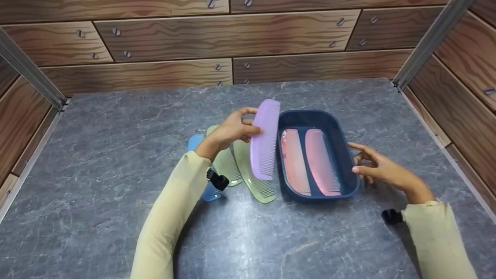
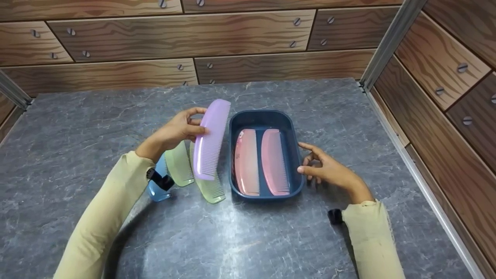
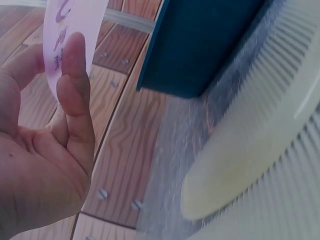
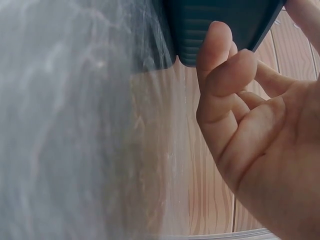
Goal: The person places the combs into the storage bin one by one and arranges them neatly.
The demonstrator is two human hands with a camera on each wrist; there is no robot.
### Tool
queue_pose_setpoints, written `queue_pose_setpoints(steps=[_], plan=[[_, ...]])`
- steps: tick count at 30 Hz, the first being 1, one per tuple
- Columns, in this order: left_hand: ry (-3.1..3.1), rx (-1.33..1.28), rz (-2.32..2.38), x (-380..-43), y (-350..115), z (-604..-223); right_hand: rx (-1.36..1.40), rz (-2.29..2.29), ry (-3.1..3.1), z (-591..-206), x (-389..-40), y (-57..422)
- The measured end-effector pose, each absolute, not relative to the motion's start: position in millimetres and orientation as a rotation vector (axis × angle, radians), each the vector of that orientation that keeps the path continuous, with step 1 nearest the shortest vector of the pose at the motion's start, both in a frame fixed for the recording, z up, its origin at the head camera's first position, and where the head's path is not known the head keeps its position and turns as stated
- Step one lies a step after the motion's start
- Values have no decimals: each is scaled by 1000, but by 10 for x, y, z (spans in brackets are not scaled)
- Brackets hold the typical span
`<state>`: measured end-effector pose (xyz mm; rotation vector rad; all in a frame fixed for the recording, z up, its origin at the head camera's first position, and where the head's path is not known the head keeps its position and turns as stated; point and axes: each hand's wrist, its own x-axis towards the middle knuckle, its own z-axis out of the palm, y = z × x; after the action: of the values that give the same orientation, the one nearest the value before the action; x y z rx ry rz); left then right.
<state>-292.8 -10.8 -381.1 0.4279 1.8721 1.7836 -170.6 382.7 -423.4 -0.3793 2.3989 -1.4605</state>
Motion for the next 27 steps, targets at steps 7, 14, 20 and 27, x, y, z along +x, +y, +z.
queue_pose_setpoints(steps=[7, 14, 20, 27], plan=[[1851, 402, 1820, -2886, 25, -3818, -387, -1448, 2398, -4246, -1718, 3831], [1830, 397, 1831, -2859, 100, -3808, -403, -1463, 2400, -4240, -1712, 3825], [1819, 428, 1824, -2835, 195, -3782, -414, -1470, 2404, -4232, -1708, 3830], [1809, 434, 1829, -2798, 320, -3762, -401, -1466, 2402, -4234, -1709, 3828]])
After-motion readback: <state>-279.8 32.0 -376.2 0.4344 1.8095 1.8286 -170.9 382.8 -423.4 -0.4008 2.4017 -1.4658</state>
